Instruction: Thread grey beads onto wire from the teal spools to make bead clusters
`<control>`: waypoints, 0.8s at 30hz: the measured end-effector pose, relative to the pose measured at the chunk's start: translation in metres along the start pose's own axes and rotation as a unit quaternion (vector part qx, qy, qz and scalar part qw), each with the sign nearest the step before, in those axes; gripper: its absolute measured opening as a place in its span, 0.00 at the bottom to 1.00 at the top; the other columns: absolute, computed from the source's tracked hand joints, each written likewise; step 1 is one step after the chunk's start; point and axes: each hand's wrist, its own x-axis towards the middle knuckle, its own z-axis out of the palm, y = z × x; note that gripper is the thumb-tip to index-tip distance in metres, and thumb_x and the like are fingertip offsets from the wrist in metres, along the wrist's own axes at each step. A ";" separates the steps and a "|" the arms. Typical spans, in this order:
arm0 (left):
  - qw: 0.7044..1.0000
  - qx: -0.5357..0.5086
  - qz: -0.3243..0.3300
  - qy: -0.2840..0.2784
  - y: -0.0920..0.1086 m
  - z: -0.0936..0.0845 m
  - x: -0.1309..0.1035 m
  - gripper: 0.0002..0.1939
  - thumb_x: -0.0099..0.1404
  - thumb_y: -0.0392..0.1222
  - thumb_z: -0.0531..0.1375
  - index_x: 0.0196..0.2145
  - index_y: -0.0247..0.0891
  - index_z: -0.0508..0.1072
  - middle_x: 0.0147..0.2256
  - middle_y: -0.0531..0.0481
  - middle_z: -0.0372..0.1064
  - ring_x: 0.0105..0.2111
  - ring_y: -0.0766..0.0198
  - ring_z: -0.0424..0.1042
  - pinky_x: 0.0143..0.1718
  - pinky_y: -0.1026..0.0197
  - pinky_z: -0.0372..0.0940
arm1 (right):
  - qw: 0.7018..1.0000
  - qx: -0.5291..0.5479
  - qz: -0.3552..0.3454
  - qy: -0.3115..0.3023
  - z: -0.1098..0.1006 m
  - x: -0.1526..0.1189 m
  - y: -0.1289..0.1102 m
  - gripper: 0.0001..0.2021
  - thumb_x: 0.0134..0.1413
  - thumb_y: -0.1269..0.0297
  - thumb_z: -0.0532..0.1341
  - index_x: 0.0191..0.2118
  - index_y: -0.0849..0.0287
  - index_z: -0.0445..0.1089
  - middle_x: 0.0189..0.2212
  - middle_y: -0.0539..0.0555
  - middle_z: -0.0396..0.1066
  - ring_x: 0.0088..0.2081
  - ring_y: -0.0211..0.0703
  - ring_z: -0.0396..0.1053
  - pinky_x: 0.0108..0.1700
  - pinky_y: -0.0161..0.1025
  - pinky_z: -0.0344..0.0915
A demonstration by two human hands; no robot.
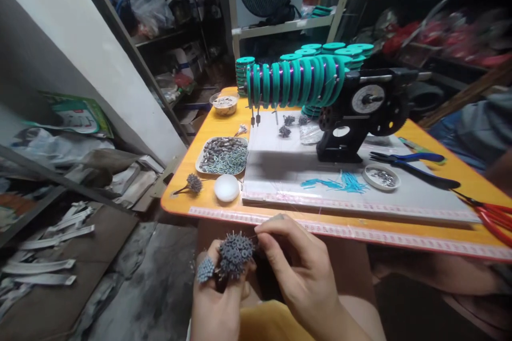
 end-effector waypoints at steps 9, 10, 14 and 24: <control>0.994 -0.103 -0.033 -0.023 -0.013 0.019 -0.002 0.36 0.35 0.58 0.74 0.35 0.27 0.73 0.34 0.46 0.71 0.30 0.79 0.67 0.28 0.78 0.60 | 0.999 -0.024 -0.032 0.025 -0.006 -0.007 -0.002 0.10 0.63 0.74 0.53 0.36 0.74 0.70 0.33 0.53 0.64 0.37 0.09 0.62 0.42 0.05 0.62; 0.994 -0.105 -0.027 -0.018 -0.013 0.020 -0.002 0.35 0.35 0.58 0.73 0.33 0.27 0.73 0.34 0.46 0.71 0.31 0.79 0.67 0.28 0.78 0.61 | 0.998 -0.025 -0.047 0.028 -0.006 -0.007 -0.002 0.09 0.62 0.75 0.53 0.36 0.73 0.70 0.33 0.53 0.64 0.38 0.09 0.62 0.42 0.06 0.62; 0.994 -0.107 -0.011 0.006 -0.013 0.014 0.004 0.34 0.38 0.58 0.73 0.35 0.28 0.72 0.32 0.49 0.70 0.25 0.84 0.61 0.24 0.79 0.56 | 0.994 -0.037 -0.092 0.034 -0.010 -0.009 -0.005 0.07 0.58 0.79 0.55 0.38 0.72 0.70 0.32 0.52 0.63 0.38 0.11 0.61 0.42 0.09 0.62; 0.995 -0.096 -0.017 -0.011 -0.018 -0.006 0.013 0.32 0.41 0.56 0.72 0.35 0.27 0.72 0.27 0.51 0.67 0.22 0.84 0.58 0.24 0.76 0.56 | 0.980 -0.154 -0.111 0.052 -0.013 -0.018 -0.008 0.08 0.58 0.75 0.58 0.38 0.67 0.75 0.32 0.53 0.61 0.39 0.13 0.59 0.42 0.14 0.58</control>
